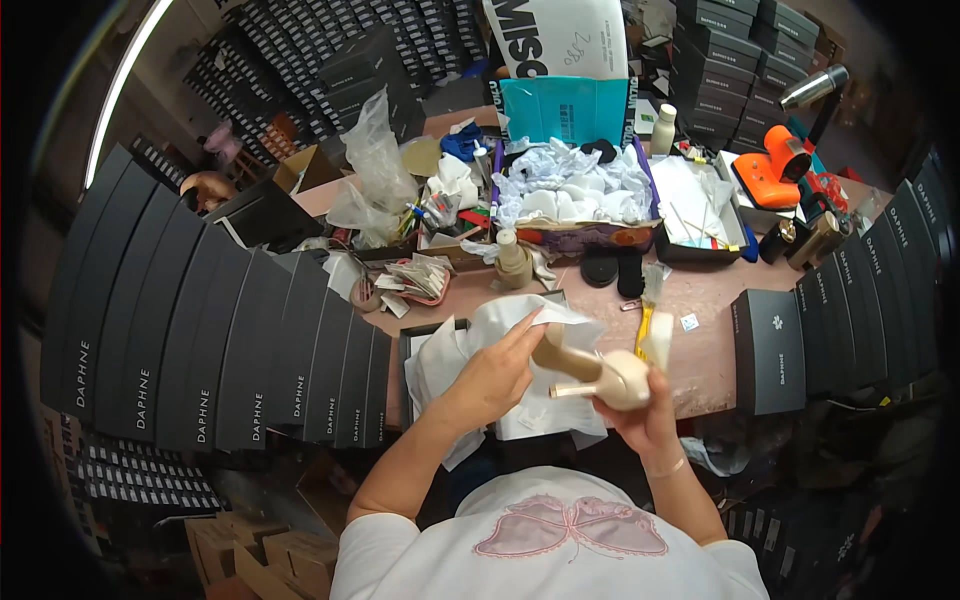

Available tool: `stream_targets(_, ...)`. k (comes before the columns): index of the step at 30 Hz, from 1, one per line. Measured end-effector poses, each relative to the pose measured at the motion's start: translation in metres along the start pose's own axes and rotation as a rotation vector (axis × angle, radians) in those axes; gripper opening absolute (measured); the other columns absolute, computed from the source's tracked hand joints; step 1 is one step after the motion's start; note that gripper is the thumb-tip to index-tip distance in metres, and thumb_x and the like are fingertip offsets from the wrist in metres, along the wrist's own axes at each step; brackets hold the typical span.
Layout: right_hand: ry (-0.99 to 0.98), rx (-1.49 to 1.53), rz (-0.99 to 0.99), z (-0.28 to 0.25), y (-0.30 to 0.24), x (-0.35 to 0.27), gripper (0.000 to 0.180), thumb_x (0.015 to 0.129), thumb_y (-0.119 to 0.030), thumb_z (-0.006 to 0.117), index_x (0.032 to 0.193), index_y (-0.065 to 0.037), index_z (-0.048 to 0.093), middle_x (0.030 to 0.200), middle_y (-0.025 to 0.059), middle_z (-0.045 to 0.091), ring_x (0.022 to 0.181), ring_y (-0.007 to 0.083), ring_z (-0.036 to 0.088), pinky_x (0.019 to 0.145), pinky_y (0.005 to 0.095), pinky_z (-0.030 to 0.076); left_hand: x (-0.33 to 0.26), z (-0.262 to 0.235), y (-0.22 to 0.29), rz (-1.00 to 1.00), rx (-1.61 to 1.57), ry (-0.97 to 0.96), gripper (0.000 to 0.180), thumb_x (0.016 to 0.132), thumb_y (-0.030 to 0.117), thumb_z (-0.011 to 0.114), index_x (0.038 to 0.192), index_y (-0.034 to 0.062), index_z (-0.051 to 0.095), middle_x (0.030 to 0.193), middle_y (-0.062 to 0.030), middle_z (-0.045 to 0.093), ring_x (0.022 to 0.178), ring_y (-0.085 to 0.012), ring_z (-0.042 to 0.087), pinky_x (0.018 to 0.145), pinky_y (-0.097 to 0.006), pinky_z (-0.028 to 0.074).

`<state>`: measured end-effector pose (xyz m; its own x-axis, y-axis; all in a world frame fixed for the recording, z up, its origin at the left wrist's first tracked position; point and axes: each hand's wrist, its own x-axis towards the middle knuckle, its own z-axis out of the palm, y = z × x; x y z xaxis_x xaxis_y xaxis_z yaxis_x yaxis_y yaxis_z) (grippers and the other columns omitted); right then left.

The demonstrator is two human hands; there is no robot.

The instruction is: Packing high-heeled shoes into boxes with tissue paper and silica gel packets.

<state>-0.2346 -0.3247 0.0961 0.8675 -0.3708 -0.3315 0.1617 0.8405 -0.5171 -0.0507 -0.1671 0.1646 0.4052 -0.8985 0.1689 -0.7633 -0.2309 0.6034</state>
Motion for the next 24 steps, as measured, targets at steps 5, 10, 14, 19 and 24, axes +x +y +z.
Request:
stream_targets(5, -0.026, 0.396, 0.204, -0.045, 0.021, 0.025, 0.059, 0.090, -0.048, 0.050, 0.126, -0.001, 0.047, 0.120, 0.0213, 0.054, 0.100, 0.0418, 0.060, 0.075, 0.0349, 0.060, 0.003, 0.001, -0.022, -0.119, 0.156, -0.020, 0.051, 0.075, -0.004, 0.050, 0.125, -0.0040, 0.042, 0.132, -0.0230, 0.045, 0.103, -0.0413, 0.055, 0.086, -0.042, 0.047)
stream_targets(10, -0.145, 0.560, 0.227, -0.055, 0.024, 0.008, 0.061, 0.090, -0.049, 0.049, 0.129, -0.003, 0.044, 0.121, 0.0217, 0.054, 0.098, 0.0421, 0.060, 0.074, 0.0353, 0.060, 0.005, 0.023, -0.011, -0.034, -0.004, -0.116, 0.046, 0.074, -0.003, 0.052, 0.120, -0.0039, 0.044, 0.132, -0.0230, 0.044, 0.103, -0.0413, 0.054, 0.085, -0.043, 0.047)
stream_targets(14, -0.063, 0.359, 0.052, -0.037, 0.020, -0.005, 0.059, 0.089, -0.047, 0.052, 0.131, -0.006, 0.044, 0.126, 0.0152, 0.053, 0.110, 0.0335, 0.056, 0.091, 0.0413, 0.052, -0.007, 0.039, 0.027, 0.123, 0.091, -0.091, 0.042, 0.073, 0.000, 0.056, 0.114, -0.0017, 0.052, 0.136, -0.0177, 0.045, 0.080, -0.0287, 0.065, 0.063, -0.036, 0.053)
stream_targets(19, 0.100, 0.005, -0.258, -0.003, 0.037, -0.022, 0.057, 0.090, -0.025, 0.056, 0.139, -0.007, 0.033, 0.139, 0.0087, 0.042, 0.127, 0.0229, 0.041, 0.106, 0.0356, 0.034, -0.006, 0.085, 0.068, 0.537, 0.036, -0.067, 0.040, 0.066, 0.002, 0.062, 0.106, -0.0012, 0.059, 0.135, -0.0163, 0.048, 0.057, -0.0207, 0.063, 0.047, -0.029, 0.050)
stream_targets(24, -0.101, 0.510, -0.175, -0.057, 0.003, -0.015, 0.050, 0.095, -0.034, 0.047, 0.136, -0.006, 0.041, 0.135, 0.0125, 0.047, 0.125, 0.0253, 0.044, 0.108, 0.0403, 0.032, -0.016, 0.106, 0.053, 0.477, -0.092, -0.040, 0.054, 0.065, 0.000, 0.062, 0.119, 0.0000, 0.057, 0.135, -0.0167, 0.048, 0.061, -0.0197, 0.065, 0.051, -0.028, 0.053)
